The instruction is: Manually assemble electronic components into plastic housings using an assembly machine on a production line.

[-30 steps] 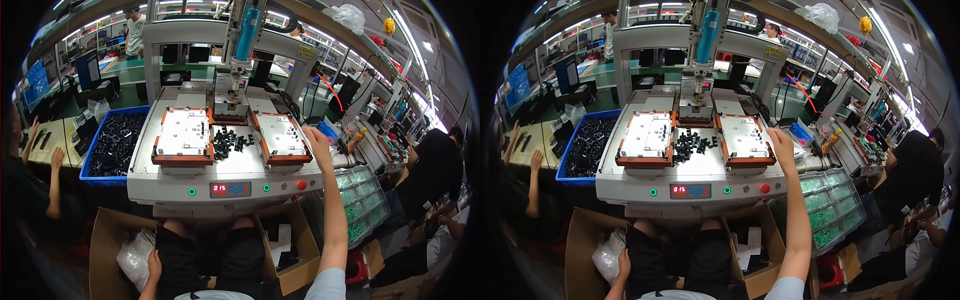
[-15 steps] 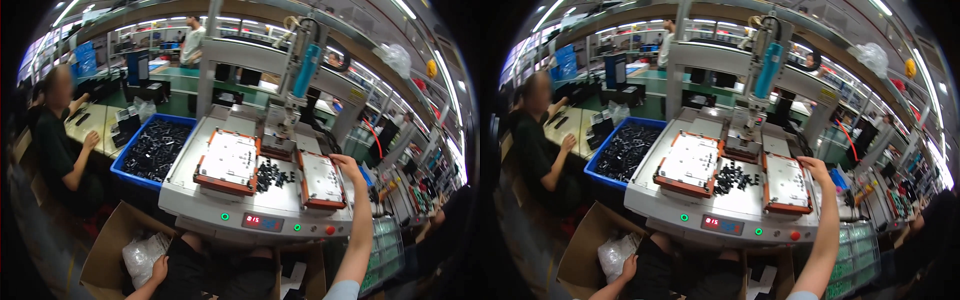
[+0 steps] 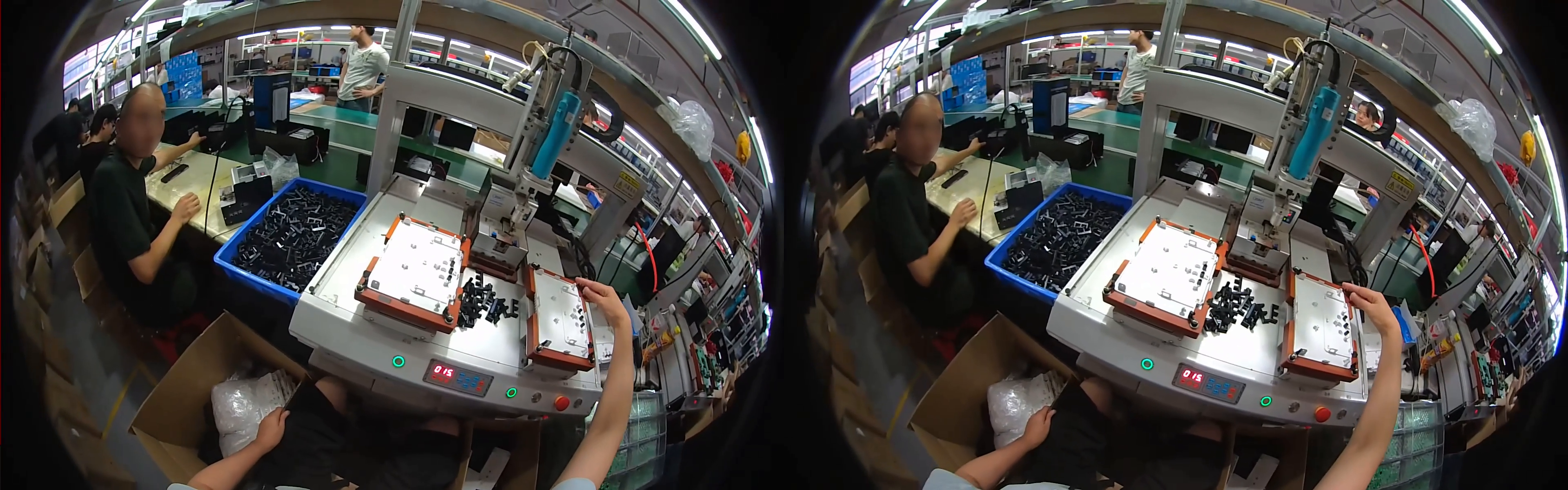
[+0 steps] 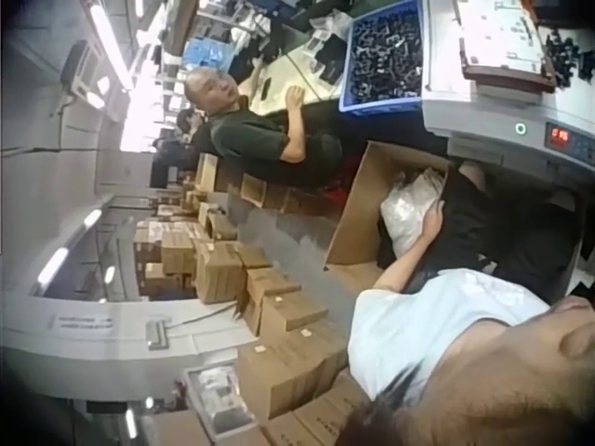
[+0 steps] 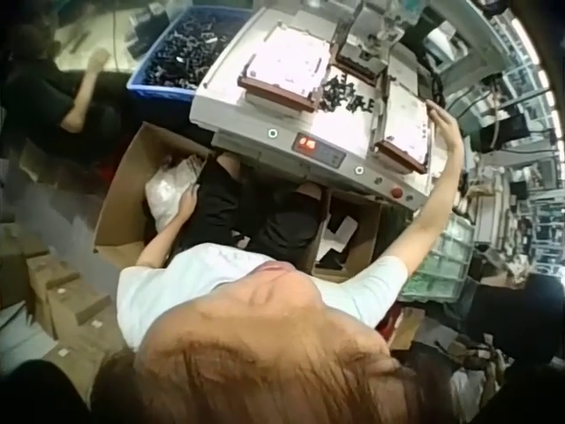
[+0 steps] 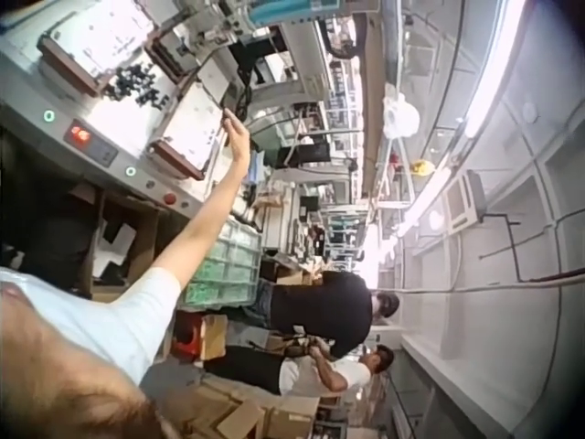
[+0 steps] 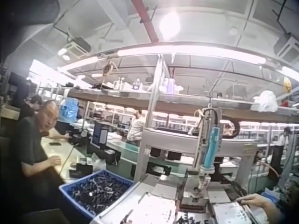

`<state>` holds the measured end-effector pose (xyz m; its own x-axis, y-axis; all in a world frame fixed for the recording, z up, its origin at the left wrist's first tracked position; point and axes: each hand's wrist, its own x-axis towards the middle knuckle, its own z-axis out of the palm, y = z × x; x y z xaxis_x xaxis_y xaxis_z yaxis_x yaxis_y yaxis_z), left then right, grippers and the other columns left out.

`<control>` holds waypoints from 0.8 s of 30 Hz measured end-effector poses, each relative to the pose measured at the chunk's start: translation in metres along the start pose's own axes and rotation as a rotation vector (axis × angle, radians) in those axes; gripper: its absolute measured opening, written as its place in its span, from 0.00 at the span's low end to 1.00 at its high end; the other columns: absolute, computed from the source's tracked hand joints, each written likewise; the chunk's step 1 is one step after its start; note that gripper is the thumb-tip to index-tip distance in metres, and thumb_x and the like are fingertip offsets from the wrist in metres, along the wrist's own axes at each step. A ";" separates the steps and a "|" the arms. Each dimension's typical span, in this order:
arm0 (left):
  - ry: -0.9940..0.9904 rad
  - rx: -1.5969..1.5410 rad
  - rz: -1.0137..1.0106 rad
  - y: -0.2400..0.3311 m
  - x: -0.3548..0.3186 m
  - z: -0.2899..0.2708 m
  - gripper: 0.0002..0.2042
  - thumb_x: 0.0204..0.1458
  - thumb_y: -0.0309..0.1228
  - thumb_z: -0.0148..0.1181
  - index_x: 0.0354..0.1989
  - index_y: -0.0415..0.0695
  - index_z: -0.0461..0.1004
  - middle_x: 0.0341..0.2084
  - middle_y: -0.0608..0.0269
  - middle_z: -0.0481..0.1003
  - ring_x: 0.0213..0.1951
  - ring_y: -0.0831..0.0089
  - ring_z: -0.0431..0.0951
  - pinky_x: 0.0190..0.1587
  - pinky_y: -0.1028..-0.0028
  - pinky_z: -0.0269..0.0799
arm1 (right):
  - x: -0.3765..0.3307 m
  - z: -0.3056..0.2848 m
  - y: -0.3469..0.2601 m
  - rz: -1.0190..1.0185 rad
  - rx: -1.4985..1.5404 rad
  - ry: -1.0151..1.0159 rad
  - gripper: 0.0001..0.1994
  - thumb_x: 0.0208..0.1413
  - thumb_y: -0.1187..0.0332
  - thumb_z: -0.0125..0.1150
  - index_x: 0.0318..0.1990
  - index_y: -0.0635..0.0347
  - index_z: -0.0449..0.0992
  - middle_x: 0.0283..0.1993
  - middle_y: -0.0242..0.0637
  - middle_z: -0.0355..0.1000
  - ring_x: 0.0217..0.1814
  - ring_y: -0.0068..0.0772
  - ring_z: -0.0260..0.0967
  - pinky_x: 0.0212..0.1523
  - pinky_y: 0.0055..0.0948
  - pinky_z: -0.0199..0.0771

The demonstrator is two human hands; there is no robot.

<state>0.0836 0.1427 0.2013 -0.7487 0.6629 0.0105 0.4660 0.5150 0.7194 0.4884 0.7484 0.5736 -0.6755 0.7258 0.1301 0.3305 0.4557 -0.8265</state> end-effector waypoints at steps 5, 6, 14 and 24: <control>0.017 0.012 -0.011 -0.003 -0.006 -0.003 0.13 0.60 0.36 0.48 0.34 0.36 0.69 0.29 0.38 0.73 0.36 0.40 0.72 0.36 0.54 0.67 | 0.005 0.004 -0.001 -0.136 -0.127 0.015 0.12 0.57 0.70 0.57 0.46 0.66 0.77 0.44 0.33 0.76 0.47 0.24 0.69 0.51 0.22 0.66; -0.002 0.017 0.014 -0.005 -0.006 -0.002 0.13 0.60 0.36 0.48 0.34 0.36 0.69 0.29 0.38 0.73 0.36 0.40 0.72 0.36 0.54 0.67 | 0.009 0.008 0.000 -0.136 -0.137 0.028 0.11 0.57 0.70 0.57 0.44 0.66 0.77 0.42 0.33 0.76 0.45 0.23 0.70 0.49 0.22 0.67; -0.032 0.064 -0.022 0.005 -0.003 -0.005 0.13 0.61 0.35 0.46 0.35 0.35 0.70 0.29 0.38 0.73 0.34 0.39 0.73 0.35 0.54 0.67 | 0.007 0.023 0.005 -0.125 -0.066 0.196 0.08 0.56 0.68 0.59 0.37 0.64 0.78 0.34 0.30 0.76 0.38 0.19 0.70 0.43 0.20 0.68; -0.068 0.028 -0.015 0.004 -0.002 0.003 0.13 0.62 0.35 0.46 0.37 0.35 0.70 0.32 0.37 0.74 0.38 0.39 0.73 0.37 0.55 0.67 | -0.026 0.031 -0.027 -0.061 -0.328 0.371 0.17 0.57 0.64 0.57 0.52 0.63 0.74 0.45 0.40 0.77 0.45 0.28 0.74 0.48 0.23 0.69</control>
<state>0.0883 0.1456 0.2023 -0.7224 0.6898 -0.0483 0.4687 0.5399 0.6991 0.4760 0.7013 0.5755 -0.4400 0.8000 0.4080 0.5281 0.5979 -0.6030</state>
